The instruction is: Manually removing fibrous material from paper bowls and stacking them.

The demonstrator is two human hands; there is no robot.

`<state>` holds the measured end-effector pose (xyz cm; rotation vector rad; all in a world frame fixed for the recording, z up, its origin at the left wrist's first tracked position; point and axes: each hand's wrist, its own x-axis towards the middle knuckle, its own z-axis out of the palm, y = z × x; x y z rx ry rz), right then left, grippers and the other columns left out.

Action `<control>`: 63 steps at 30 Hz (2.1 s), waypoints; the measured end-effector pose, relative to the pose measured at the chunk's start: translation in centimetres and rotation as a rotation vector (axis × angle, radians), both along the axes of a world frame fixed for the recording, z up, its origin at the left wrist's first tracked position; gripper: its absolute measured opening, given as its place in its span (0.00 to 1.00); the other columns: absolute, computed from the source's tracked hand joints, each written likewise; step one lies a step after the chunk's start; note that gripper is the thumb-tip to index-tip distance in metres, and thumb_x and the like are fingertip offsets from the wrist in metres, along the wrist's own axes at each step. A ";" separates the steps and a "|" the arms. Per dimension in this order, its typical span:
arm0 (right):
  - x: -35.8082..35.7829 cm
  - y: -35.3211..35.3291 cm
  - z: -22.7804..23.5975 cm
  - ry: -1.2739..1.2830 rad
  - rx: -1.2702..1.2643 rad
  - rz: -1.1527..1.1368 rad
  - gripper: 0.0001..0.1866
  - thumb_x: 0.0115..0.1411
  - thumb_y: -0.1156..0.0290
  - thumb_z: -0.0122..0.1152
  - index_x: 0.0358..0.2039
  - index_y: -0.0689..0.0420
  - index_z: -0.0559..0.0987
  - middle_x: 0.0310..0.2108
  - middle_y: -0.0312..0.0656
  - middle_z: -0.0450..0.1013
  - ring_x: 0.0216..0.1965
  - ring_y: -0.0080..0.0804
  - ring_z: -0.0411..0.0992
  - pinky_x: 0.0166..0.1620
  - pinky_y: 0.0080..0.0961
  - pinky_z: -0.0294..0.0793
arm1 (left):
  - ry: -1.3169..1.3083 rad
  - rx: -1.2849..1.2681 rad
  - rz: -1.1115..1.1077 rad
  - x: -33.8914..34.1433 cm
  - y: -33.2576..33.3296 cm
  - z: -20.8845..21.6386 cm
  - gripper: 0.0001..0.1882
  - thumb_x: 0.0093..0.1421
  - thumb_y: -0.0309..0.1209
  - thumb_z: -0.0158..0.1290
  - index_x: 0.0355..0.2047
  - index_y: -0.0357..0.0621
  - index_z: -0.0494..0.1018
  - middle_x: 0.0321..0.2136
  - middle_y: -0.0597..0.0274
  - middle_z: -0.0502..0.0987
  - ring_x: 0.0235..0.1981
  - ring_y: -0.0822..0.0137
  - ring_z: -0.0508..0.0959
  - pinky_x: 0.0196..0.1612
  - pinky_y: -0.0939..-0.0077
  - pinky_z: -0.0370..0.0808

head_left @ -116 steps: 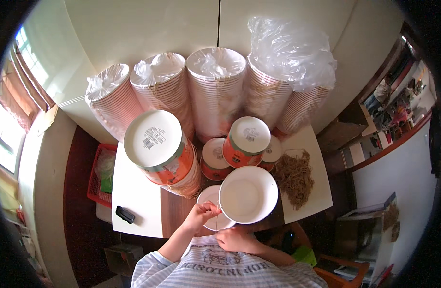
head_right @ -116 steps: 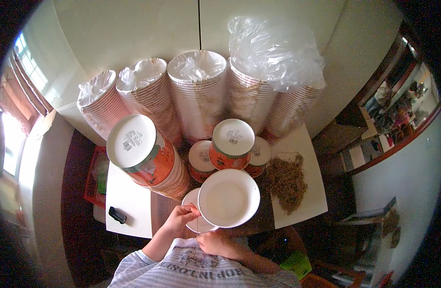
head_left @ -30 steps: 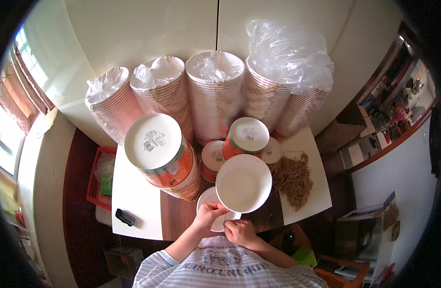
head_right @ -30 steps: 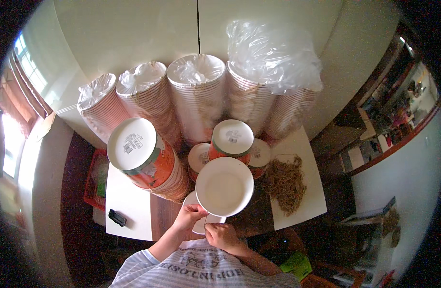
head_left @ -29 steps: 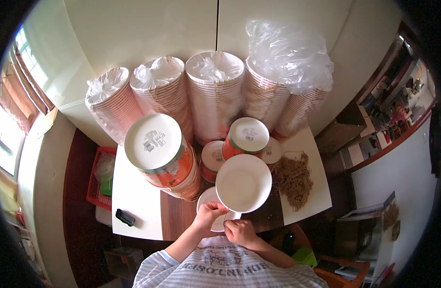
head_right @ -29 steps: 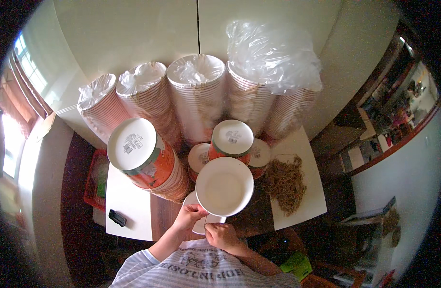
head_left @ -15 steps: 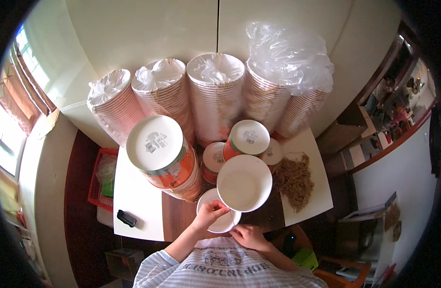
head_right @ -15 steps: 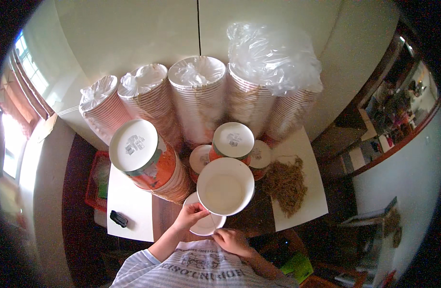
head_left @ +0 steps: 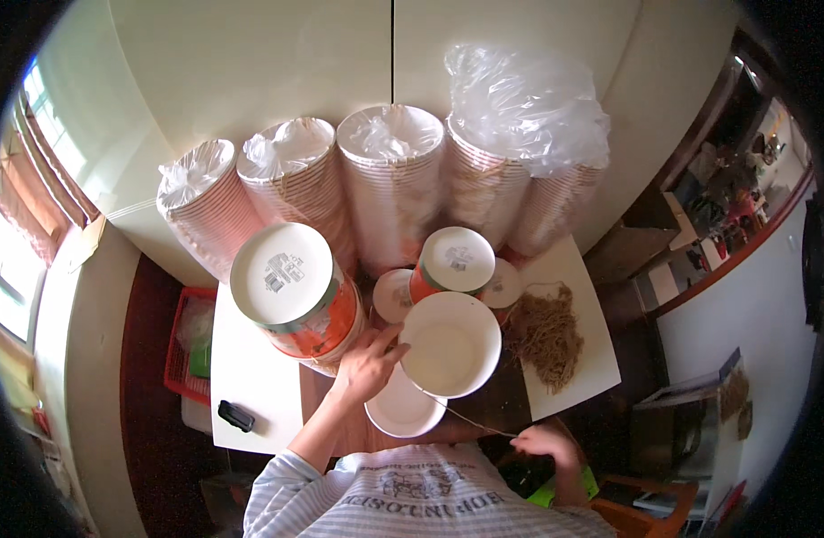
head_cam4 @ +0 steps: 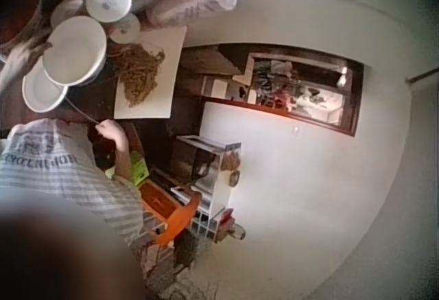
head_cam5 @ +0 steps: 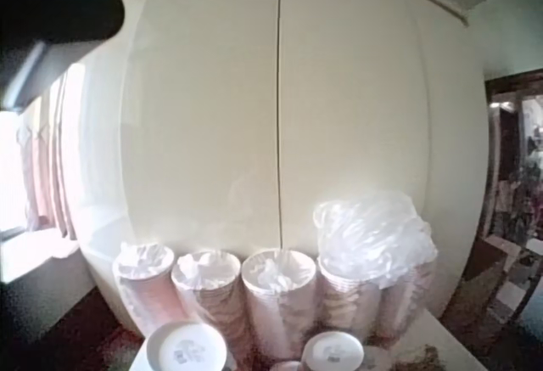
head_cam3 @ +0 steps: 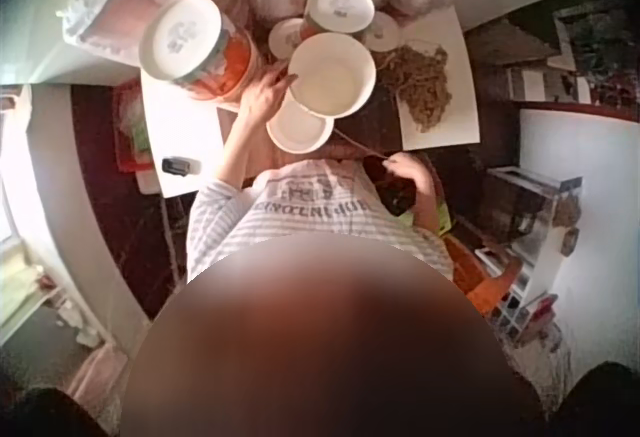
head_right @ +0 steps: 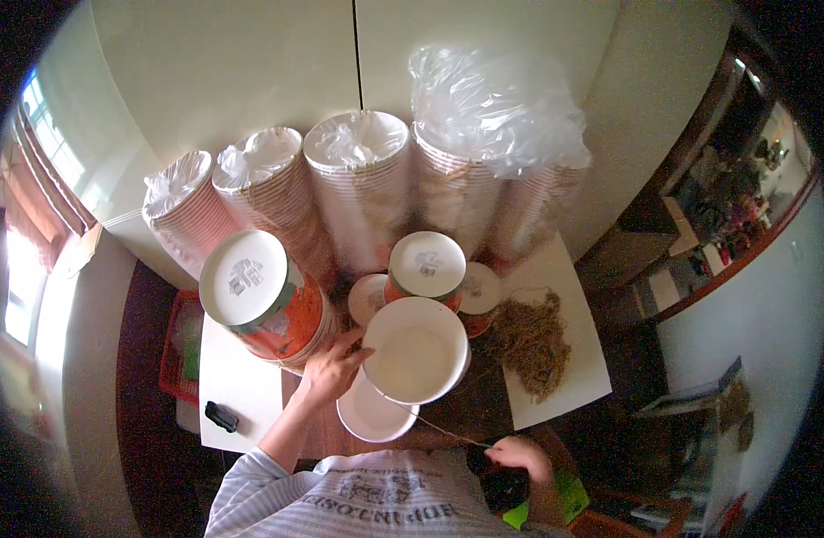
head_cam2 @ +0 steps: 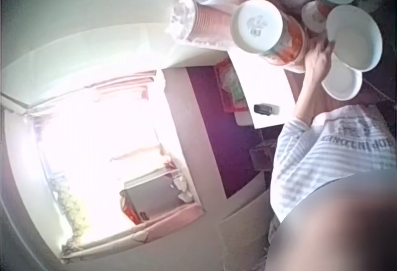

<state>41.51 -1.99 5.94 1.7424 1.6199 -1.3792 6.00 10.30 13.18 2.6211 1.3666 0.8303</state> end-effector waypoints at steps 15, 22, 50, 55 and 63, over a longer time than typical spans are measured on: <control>-5.7 8.8 12.3 1.636 1.529 -0.580 0.20 0.60 0.56 0.38 0.17 0.56 0.60 0.17 0.33 0.50 0.20 0.23 0.48 0.26 0.22 0.48 | 0.000 -0.098 -0.365 4.6 -7.2 1.5 0.14 0.43 0.31 0.51 0.33 0.45 0.70 0.29 0.66 0.70 0.30 0.69 0.71 0.29 0.78 0.72; -12.4 9.4 15.1 2.115 0.848 -0.622 0.22 0.62 0.56 0.33 0.15 0.56 0.61 0.13 0.32 0.51 0.17 0.23 0.46 0.23 0.21 0.49 | -0.571 -0.420 -0.179 4.4 -5.8 3.4 0.11 0.50 0.27 0.52 0.36 0.40 0.71 0.30 0.57 0.72 0.26 0.65 0.73 0.27 0.77 0.71; -12.2 11.9 10.7 1.216 0.518 -0.277 0.16 0.55 0.77 0.46 0.46 0.62 0.63 0.44 0.38 0.63 0.48 0.24 0.61 0.50 0.21 0.59 | -0.220 -0.142 -0.205 3.7 1.2 5.0 0.05 0.42 0.27 0.55 0.23 0.44 0.74 0.23 0.62 0.73 0.28 0.62 0.73 0.31 0.71 0.72; -14.0 12.3 10.8 0.770 0.675 -0.281 0.09 0.55 0.74 0.50 0.37 0.61 0.68 0.31 0.40 0.70 0.30 0.27 0.70 0.34 0.23 0.68 | -0.116 -0.113 -0.144 4.5 1.6 4.6 0.04 0.42 0.29 0.55 0.22 0.45 0.74 0.22 0.62 0.72 0.29 0.62 0.73 0.30 0.70 0.71; -13.8 13.6 9.7 0.641 1.151 -0.077 0.06 0.48 0.74 0.55 0.26 0.63 0.72 0.25 0.48 0.71 0.27 0.41 0.71 0.31 0.31 0.69 | -0.133 -0.124 -0.123 4.9 2.9 3.3 0.03 0.43 0.28 0.52 0.19 0.44 0.72 0.20 0.59 0.71 0.26 0.60 0.73 0.28 0.69 0.71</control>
